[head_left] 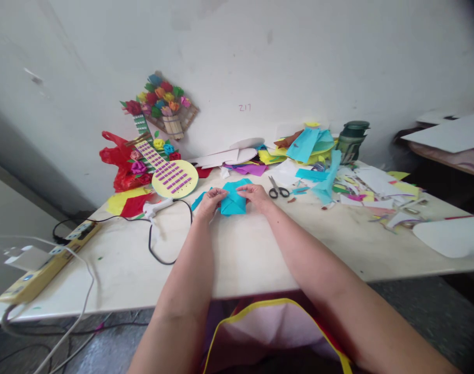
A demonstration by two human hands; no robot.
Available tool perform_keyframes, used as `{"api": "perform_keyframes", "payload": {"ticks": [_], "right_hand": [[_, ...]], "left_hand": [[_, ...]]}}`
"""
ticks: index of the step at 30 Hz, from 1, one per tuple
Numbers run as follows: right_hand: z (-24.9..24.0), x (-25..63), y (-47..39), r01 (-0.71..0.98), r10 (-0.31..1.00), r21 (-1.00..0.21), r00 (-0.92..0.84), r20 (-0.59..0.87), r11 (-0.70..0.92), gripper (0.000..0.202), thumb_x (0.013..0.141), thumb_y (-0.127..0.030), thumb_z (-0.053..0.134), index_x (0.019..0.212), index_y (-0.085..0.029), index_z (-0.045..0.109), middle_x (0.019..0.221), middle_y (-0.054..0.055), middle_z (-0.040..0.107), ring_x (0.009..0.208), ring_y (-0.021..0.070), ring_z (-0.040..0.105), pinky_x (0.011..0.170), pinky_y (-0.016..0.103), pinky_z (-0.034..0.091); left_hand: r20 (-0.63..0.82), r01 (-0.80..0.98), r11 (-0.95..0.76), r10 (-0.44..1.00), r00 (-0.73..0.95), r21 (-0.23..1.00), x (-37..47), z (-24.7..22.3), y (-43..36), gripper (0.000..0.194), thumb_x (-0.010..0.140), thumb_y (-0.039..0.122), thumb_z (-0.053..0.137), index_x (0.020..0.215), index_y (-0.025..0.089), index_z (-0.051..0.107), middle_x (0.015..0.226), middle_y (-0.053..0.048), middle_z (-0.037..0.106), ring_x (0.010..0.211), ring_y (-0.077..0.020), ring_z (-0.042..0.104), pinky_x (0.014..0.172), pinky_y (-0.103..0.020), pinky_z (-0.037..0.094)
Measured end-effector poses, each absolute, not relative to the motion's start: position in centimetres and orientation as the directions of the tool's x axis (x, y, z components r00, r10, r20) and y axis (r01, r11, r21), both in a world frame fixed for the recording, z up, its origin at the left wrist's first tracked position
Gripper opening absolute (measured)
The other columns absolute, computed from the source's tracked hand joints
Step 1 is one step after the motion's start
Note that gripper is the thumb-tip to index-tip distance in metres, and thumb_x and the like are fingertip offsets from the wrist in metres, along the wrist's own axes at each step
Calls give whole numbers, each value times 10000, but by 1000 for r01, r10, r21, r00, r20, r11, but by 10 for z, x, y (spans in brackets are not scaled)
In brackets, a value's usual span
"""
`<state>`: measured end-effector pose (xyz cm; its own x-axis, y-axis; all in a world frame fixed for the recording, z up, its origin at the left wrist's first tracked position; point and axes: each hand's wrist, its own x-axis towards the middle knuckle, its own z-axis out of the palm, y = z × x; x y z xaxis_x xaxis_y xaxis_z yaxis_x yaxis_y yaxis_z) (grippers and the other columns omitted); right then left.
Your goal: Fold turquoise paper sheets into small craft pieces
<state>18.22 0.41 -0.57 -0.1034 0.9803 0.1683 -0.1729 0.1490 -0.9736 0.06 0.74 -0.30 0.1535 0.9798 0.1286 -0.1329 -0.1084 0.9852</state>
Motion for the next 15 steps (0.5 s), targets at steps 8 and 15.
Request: {"api": "perform_keyframes", "payload": {"ticks": [8, 15], "right_hand": [[-4, 181, 2, -174, 979, -976, -129, 155, 131, 252, 572, -254, 743, 797, -160, 680, 532, -38, 583, 463, 95, 500, 448, 226, 420], [-5, 182, 2, -127, 986, -986, -114, 122, 107, 235, 634, -381, 717, 698, -162, 662, 516, -31, 548, 446, 88, 476, 404, 218, 392]], "left_hand": [[228, -83, -215, 953, 198, 973, -2, -7, 9, 385, 596, 317, 773, 916, 170, 618, 484, 73, 480, 414, -53, 379, 442, -201, 258], [277, -35, -277, 932, 233, 960, -2, -6, 9, 382, 622, 334, 756, 941, 164, 634, 482, 79, 420, 429, -51, 329, 457, -211, 230]]}}
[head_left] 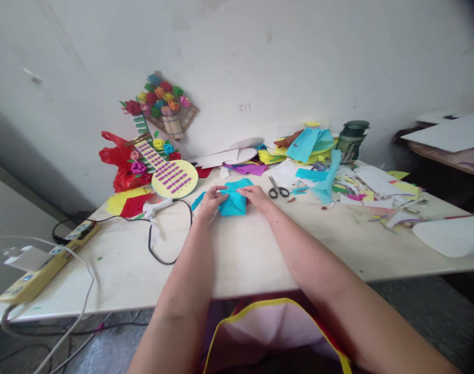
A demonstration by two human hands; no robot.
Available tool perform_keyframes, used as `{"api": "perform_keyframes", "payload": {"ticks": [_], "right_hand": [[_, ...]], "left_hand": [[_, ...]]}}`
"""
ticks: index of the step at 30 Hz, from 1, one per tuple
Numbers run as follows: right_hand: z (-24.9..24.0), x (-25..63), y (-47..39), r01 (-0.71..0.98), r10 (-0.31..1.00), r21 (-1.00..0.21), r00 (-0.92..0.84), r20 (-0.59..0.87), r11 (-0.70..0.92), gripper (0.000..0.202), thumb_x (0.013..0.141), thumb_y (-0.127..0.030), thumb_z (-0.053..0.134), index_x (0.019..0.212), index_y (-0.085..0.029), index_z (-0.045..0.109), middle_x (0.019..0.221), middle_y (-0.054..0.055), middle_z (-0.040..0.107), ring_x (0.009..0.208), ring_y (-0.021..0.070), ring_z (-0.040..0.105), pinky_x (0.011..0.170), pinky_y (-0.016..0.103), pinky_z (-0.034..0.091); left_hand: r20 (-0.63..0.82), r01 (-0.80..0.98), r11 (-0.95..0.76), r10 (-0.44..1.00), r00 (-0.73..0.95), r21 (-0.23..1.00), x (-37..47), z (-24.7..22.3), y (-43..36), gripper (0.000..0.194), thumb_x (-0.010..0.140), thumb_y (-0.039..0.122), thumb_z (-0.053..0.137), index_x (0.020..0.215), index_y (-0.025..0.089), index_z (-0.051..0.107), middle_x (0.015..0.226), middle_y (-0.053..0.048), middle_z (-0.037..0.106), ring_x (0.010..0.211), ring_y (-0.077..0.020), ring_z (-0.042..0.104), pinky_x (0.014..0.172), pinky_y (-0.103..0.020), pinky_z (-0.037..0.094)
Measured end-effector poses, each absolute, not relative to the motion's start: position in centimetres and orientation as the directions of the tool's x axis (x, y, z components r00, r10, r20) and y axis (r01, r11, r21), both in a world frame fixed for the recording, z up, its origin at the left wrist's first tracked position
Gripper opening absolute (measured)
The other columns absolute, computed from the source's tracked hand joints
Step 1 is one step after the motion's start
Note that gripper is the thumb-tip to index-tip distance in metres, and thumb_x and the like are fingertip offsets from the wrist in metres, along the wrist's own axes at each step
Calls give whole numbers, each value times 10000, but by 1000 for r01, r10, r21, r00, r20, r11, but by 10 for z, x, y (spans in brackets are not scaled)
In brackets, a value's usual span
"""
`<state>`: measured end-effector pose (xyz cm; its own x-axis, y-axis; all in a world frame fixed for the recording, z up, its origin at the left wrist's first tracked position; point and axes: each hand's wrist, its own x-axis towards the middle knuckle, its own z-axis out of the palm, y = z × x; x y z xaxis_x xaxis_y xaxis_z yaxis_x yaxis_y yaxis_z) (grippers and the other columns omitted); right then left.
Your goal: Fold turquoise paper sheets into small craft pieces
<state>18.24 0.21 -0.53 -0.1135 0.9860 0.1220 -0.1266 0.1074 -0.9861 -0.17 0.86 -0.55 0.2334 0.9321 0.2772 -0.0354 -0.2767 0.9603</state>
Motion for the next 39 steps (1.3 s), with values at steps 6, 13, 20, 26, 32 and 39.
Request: {"api": "perform_keyframes", "payload": {"ticks": [6, 13, 20, 26, 32, 39], "right_hand": [[-5, 183, 1, -20, 988, -999, -148, 52, 50, 351, 640, -487, 712, 555, -187, 552, 425, -32, 478, 377, 98, 439, 352, 238, 351], [-2, 182, -1, -11, 995, -998, -86, 56, 55, 218, 636, -341, 716, 609, -171, 583, 449, -48, 480, 415, 79, 413, 382, 214, 314], [-4, 182, 0, 14, 994, -996, -71, 88, 89, 212, 626, -340, 718, 617, -168, 594, 471, -40, 484, 434, 79, 401, 414, 226, 306], [-9, 181, 3, -16, 989, -993, -89, 116, 115, 268, 574, -392, 740, 642, -169, 607, 489, -43, 491, 457, 80, 395, 428, 225, 306], [-9, 181, 3, -31, 982, -991, -133, 135, 132, 322, 573, -454, 741, 626, -175, 588, 520, -21, 504, 486, 107, 428, 463, 256, 335], [-5, 181, -2, -23, 984, -988, -90, 157, 155, 388, 626, -514, 692, 534, -196, 488, 490, -39, 408, 483, 100, 368, 480, 264, 316]], "left_hand": [[315, 2, -325, 917, 245, 946, -1, -4, 7, 366, 646, 338, 737, 955, 162, 651, 486, 86, 342, 442, -52, 287, 465, -218, 213], [291, -6, -298, 928, 234, 955, 2, 0, 3, 387, 616, 330, 748, 940, 145, 643, 481, 97, 306, 438, -48, 263, 458, -220, 191], [194, -36, -191, 959, 207, 981, 2, 0, 3, 360, 613, 344, 735, 897, 141, 646, 496, 82, 376, 445, -52, 323, 459, -211, 243], [125, 28, -132, 974, 189, 991, 2, -8, 9, 387, 643, 503, 709, 640, 155, 539, 488, 63, 390, 428, -54, 336, 438, -216, 230], [152, 31, -159, 973, 175, 987, 2, -12, 11, 399, 620, 491, 735, 622, 162, 508, 468, 76, 371, 410, -47, 303, 422, -212, 200], [213, 40, -223, 961, 177, 974, 5, -8, 8, 360, 634, 467, 729, 644, 146, 565, 478, 62, 417, 424, -48, 323, 430, -209, 219]]}}
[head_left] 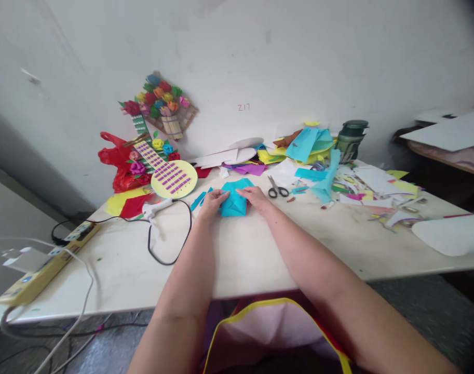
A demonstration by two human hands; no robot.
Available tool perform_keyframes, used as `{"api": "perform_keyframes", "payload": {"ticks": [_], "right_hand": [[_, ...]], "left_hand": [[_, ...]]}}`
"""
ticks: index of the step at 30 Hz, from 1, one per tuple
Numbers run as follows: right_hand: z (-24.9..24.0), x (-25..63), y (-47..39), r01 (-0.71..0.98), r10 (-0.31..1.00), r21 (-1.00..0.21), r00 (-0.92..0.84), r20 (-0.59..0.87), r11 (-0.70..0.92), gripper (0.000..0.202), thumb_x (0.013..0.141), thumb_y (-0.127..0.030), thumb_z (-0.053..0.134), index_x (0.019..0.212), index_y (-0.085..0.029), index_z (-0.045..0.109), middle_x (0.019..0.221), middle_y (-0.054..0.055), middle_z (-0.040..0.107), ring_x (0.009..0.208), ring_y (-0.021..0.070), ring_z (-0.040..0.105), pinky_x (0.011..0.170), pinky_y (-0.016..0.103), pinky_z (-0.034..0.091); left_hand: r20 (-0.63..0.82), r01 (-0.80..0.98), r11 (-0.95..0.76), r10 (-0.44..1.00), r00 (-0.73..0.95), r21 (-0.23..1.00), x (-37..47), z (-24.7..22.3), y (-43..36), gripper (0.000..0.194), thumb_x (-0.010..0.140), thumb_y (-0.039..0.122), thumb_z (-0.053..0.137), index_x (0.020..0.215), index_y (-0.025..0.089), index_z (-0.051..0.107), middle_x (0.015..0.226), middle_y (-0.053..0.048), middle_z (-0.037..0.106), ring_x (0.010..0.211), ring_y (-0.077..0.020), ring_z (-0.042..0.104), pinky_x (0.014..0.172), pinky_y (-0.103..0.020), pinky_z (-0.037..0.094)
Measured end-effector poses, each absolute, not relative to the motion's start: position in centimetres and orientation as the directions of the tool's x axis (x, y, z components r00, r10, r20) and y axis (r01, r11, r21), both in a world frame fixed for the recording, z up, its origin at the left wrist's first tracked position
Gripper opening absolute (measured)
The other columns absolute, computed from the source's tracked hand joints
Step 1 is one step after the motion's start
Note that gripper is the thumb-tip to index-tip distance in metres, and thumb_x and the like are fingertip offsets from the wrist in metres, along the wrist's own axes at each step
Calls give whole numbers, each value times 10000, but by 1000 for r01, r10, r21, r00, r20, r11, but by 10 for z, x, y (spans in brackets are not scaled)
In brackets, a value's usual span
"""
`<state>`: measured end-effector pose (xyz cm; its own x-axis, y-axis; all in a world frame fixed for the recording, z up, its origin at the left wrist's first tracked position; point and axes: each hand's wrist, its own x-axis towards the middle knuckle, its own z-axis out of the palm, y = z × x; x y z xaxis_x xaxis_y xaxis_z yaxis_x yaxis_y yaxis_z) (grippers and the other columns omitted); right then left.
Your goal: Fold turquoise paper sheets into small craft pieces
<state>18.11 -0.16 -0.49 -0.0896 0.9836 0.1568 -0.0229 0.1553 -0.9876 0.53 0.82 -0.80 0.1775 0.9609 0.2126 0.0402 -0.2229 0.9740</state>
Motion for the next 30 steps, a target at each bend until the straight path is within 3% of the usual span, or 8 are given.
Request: {"api": "perform_keyframes", "payload": {"ticks": [8, 13, 24, 30], "right_hand": [[-6, 180, 0, -2, 986, -988, -64, 155, 155, 296, 612, -437, 704, 568, -183, 556, 485, -34, 440, 483, 103, 385, 469, 256, 317], [-3, 179, -4, 29, 984, -987, -86, 156, 159, 276, 609, -413, 697, 562, -177, 563, 478, -38, 434, 491, 99, 375, 467, 249, 314], [-3, 178, -4, 55, 982, -983, -80, 170, 175, 244, 615, -402, 656, 567, -178, 572, 484, -41, 420, 488, 99, 360, 462, 246, 300], [-1, 179, -6, 82, 978, -977, -80, 192, 198, 306, 642, -424, 646, 514, -193, 490, 464, -57, 351, 476, 91, 320, 458, 248, 271]], "left_hand": [[192, 33, -204, 957, 220, 978, 6, -5, 5, 362, 629, 476, 734, 671, 147, 589, 476, 68, 394, 423, -48, 301, 431, -216, 196], [190, 58, -206, 959, 208, 977, 4, -6, 6, 408, 679, 510, 683, 575, 161, 498, 464, 71, 321, 426, -51, 278, 432, -224, 186], [151, 65, -169, 964, 217, 983, 2, -9, 8, 361, 611, 476, 730, 647, 149, 583, 486, 54, 417, 433, -58, 332, 443, -216, 235], [194, 100, -219, 957, 216, 971, 3, -8, 8, 359, 622, 478, 721, 687, 143, 609, 485, 55, 428, 435, -60, 341, 452, -217, 251]]}}
